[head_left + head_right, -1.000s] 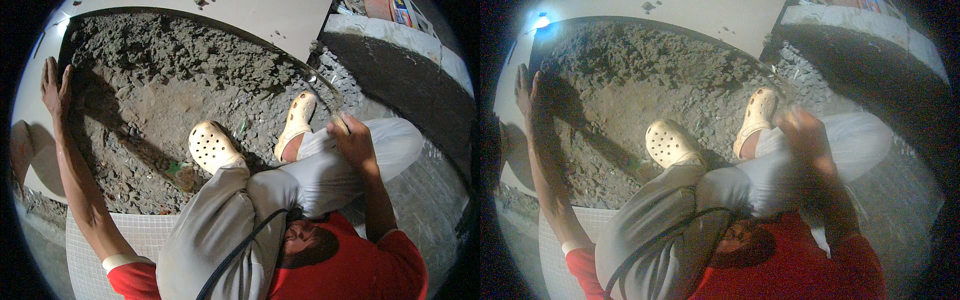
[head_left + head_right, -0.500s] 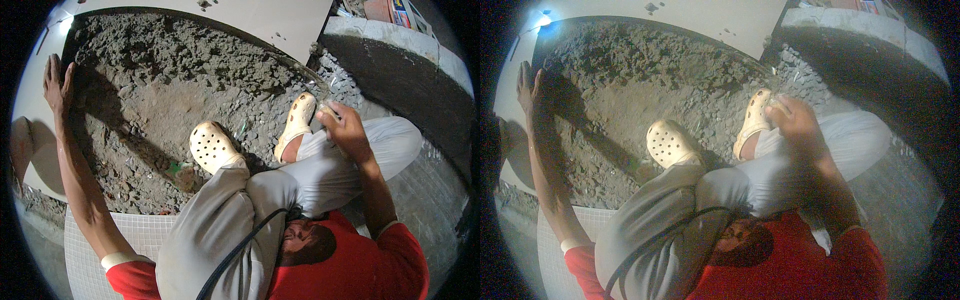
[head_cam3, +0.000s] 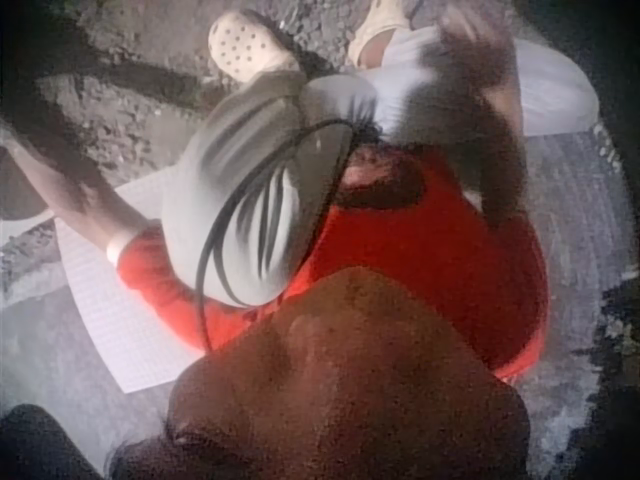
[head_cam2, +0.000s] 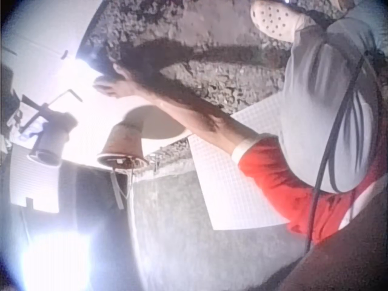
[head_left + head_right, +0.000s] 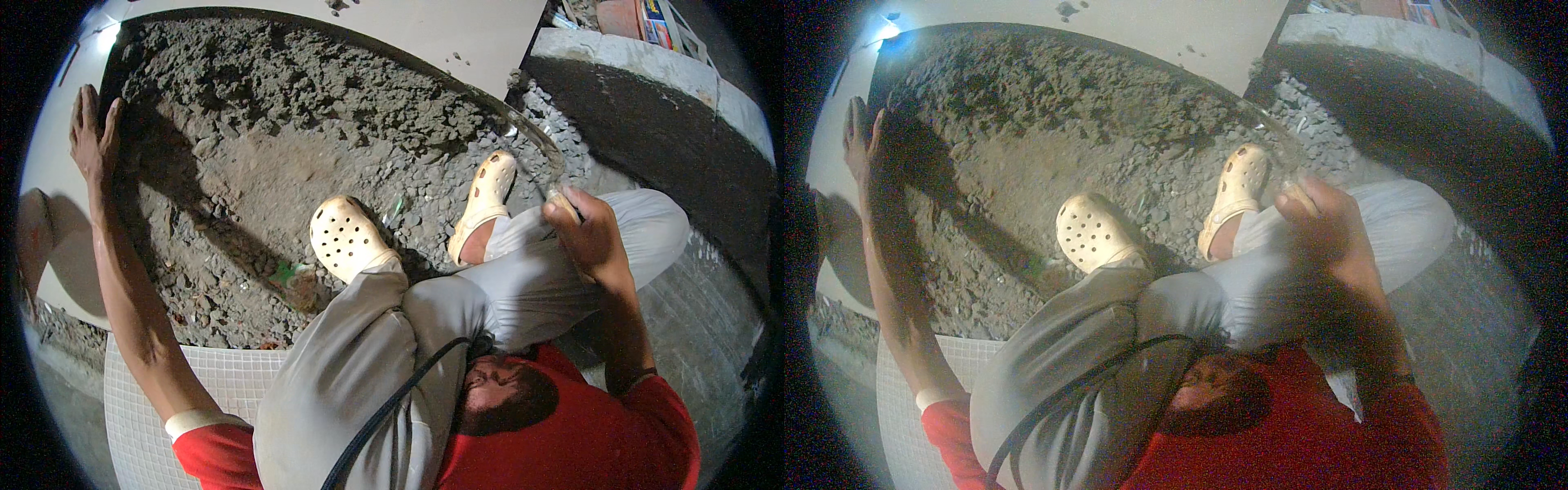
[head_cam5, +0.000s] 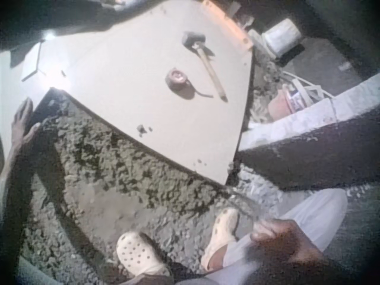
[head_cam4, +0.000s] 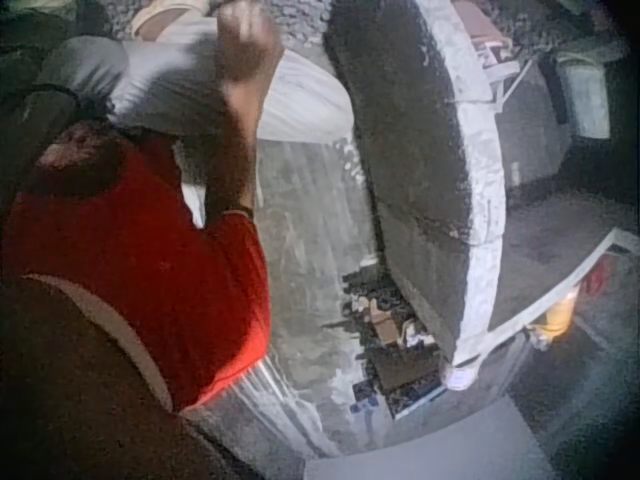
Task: The person measures a floor area, spreads cement with a trowel, and places a large white tile onto the prepared surface. They adjust the tile position and continue spreading cement around the edges.
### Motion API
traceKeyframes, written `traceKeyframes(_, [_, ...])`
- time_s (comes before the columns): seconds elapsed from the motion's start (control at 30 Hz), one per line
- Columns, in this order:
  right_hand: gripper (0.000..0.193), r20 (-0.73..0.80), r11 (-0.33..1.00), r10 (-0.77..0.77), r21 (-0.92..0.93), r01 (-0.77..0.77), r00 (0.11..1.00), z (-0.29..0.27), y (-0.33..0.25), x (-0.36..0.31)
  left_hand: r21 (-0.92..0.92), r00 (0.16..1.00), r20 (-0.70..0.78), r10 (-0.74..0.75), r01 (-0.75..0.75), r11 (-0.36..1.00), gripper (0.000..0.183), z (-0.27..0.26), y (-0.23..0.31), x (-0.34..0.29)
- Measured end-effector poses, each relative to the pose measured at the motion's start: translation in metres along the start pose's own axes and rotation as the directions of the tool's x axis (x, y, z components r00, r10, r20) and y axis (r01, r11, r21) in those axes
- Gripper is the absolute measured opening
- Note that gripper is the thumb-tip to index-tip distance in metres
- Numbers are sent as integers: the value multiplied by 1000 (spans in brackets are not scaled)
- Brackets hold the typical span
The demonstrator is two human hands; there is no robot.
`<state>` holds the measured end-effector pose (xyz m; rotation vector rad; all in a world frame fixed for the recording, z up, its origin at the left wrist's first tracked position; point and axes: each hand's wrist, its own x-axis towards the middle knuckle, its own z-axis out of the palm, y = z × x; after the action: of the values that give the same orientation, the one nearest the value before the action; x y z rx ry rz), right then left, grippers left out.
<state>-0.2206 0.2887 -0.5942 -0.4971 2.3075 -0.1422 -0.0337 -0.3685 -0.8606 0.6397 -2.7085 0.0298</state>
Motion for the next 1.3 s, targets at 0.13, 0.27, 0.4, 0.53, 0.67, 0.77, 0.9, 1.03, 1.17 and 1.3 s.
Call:
traceKeyframes(0.13, [29,35,985,-58,166,51,998,-3,-18,5,-35,999,-32,13,-14,999,71,0,2,1])
traceKeyframes(0.27, [32,224,698,303,610,-375,927,13,-12,22,-86,995,-61,73,-78,993,71,-1,0,2])
traceKeyframes(0.4, [33,-57,898,28,441,0,998,25,11,28,-81,997,-54,55,-59,995,70,2,-4,2])
traceKeyframes(0.53, [32,111,921,190,323,-216,976,7,24,11,-69,998,-38,50,-53,996,70,2,-4,2])
traceKeyframes(0.67, [38,103,980,-64,-184,82,993,-14,22,-7,-74,992,-79,95,-101,992,70,-1,1,1])
traceKeyframes(0.77, [43,64,987,-100,-117,107,993,-12,19,-6,-93,999,-35,-3,-1,996,71,-2,4,1])
traceKeyframes(0.9, [47,-122,991,-133,7,135,984,3,17,6,-109,1000,-4,15,-16,994,71,-5,2,3])
traceKeyframes(1.03, [47,203,961,263,28,-275,943,-35,22,-3,-167,999,-16,45,-47,985,71,-9,4,2])
traceKeyframes(1.17, [50,37,963,257,-97,-253,966,-115,34,-51,-119,996,-5,84,-83,989,71,-10,4,3])
traceKeyframes(1.3, [49,-235,933,-126,-359,34,964,-169,63,-71,-188,996,63,71,-58,980,75,-4,-15,3])
